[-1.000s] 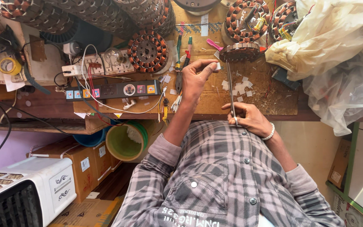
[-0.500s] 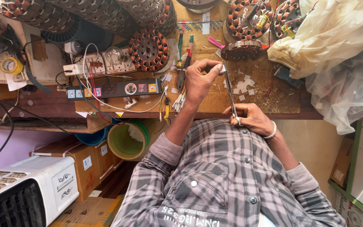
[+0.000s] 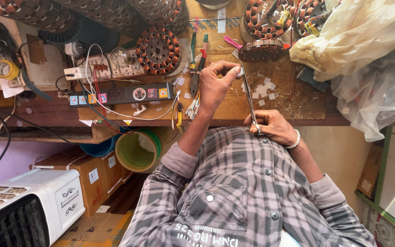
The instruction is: The person cuts small white plastic pieces with scissors and inserts them into slots on a circular copper-wound stator. They then use a screwdriver to tighten or adjust components on the stator. The work is performed at a cluttered workbench with multiple stators and tools visible.
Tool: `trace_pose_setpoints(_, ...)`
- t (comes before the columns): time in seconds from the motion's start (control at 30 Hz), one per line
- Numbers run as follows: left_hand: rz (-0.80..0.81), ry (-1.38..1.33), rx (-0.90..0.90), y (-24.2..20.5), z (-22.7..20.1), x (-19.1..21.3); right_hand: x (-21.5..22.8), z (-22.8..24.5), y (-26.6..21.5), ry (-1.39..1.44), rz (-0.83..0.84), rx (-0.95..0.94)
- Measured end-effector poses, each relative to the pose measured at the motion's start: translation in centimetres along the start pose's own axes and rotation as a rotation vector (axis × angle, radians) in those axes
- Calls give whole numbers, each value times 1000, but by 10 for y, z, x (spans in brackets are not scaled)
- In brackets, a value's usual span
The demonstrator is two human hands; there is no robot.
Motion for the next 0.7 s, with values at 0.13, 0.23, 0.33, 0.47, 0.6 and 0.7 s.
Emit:
trace_pose_setpoints(0.13,20,-43,-38,0,-4,-3,1,2,-2,18,-21,-8)
trace_pose_setpoints(0.23,33,-57,-5,0,3,-4,2,0,-3,-16,-37,-16)
trace_pose_setpoints(0.33,44,-79,52,1,13,-7,4,-5,-6,-24,-55,-36)
trace_pose_setpoints(0.47,60,-144,90,4,19,-12,9,-8,-10,6,-94,-10)
trace_pose_setpoints(0.6,-10,-291,109,4,25,-9,27,-17,-12,73,-260,28)
trace_pose_setpoints(0.7,-32,-445,113,5,31,-7,50,-17,-20,135,-372,143)
Point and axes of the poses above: each hand's wrist, its own y-axis towards the middle knuckle, its own x-axis out of the back of the hand, z = x × y, the point moved 10 cm from there along y, towards the middle knuckle, and after that the axes turned 1 degree about z, right-handed, at the moved point
